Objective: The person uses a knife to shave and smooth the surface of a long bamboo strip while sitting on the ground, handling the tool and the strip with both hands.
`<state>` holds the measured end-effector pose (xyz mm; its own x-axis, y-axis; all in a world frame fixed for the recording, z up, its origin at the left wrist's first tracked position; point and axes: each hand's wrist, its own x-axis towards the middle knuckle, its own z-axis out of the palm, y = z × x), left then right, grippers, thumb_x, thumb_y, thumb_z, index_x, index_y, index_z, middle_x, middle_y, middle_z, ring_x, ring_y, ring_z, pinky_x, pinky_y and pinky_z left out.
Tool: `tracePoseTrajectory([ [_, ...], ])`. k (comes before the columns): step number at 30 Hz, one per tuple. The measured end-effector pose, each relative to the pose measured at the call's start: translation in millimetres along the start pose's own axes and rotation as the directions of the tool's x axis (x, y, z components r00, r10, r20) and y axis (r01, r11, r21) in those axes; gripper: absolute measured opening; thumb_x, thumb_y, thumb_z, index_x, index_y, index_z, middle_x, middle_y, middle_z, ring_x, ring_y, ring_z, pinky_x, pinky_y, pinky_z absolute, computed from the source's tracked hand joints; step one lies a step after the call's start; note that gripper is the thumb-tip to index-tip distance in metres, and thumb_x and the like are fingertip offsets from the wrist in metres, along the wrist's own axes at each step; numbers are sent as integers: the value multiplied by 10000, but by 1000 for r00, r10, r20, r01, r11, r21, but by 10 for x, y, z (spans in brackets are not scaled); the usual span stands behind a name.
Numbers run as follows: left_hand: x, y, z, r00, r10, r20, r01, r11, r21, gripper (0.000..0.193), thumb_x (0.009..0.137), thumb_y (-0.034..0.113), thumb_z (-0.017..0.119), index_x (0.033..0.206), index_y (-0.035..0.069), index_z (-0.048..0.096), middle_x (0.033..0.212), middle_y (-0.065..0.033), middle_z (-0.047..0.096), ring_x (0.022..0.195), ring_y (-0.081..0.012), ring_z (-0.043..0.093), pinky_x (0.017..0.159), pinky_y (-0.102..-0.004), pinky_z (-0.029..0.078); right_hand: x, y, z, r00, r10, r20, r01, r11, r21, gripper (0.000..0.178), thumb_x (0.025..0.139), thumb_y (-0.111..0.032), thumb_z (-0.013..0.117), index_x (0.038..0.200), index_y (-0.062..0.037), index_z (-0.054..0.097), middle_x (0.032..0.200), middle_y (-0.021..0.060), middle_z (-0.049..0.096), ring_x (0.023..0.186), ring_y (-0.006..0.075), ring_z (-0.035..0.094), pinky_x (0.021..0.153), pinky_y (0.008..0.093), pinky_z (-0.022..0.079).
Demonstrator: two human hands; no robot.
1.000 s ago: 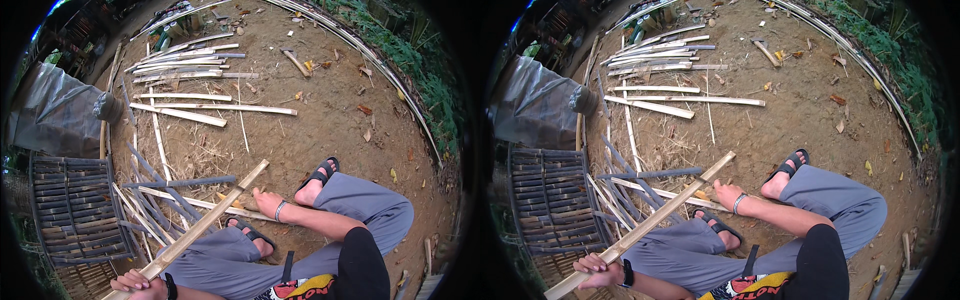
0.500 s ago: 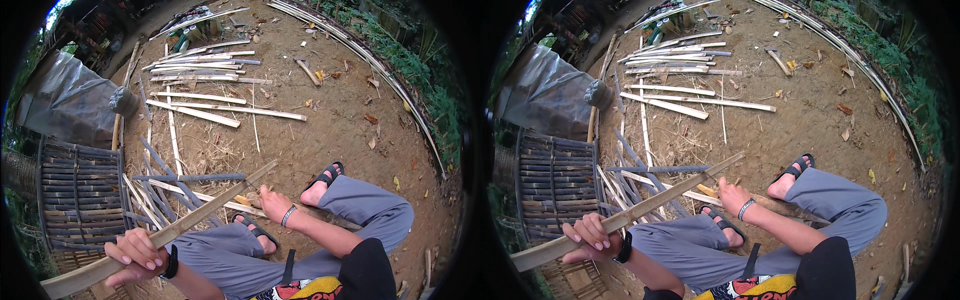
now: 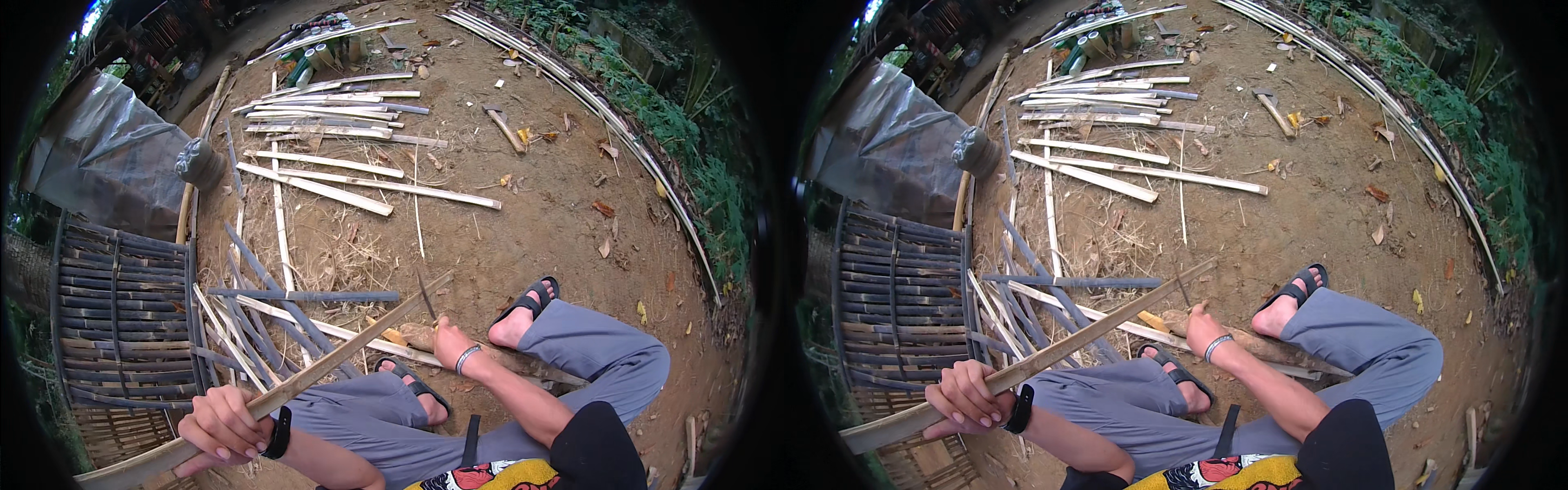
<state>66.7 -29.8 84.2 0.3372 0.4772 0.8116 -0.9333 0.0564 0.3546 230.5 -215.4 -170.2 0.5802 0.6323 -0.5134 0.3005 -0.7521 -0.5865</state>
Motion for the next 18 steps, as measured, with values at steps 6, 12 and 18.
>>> tracePoseTrajectory([
  [6, -97, 201, -192, 1000, -23, 7, 24, 999, -39, 550, 903, 477, 510, 571, 39, 493, 375, -56, 486, 250, -110, 428, 272, -192, 361, -661, -915, -252, 940, -333, 75, 335, 942, -10, 279, 892, -160, 474, 1014, 74, 383, 707, 299, 605, 713, 433, 631, 617, 507, 505],
  [12, -63, 46, -265, 1000, 10, -25, -13, 992, -123, 547, 895, 473, 531, 569, 34, 502, 373, -54, 480, 249, -110, 421, 272, -195, 361, 262, 328, 125, 997, -35, -69, 28, 994, -106, 295, 877, -143, 483, 989, 112, 386, 733, 322, 602, 730, 458, 615, 644, 511, 505],
  [18, -129, 237, -314, 1000, -26, 12, 27, 993, -119, 554, 891, 478, 536, 573, 24, 518, 372, -48, 476, 246, -105, 406, 274, -195, 361, -655, -1025, -340, 903, -408, 137, 414, 910, -20, 270, 887, -123, 444, 1043, 81, 361, 665, 270, 608, 652, 434, 625, 594, 500, 508],
])
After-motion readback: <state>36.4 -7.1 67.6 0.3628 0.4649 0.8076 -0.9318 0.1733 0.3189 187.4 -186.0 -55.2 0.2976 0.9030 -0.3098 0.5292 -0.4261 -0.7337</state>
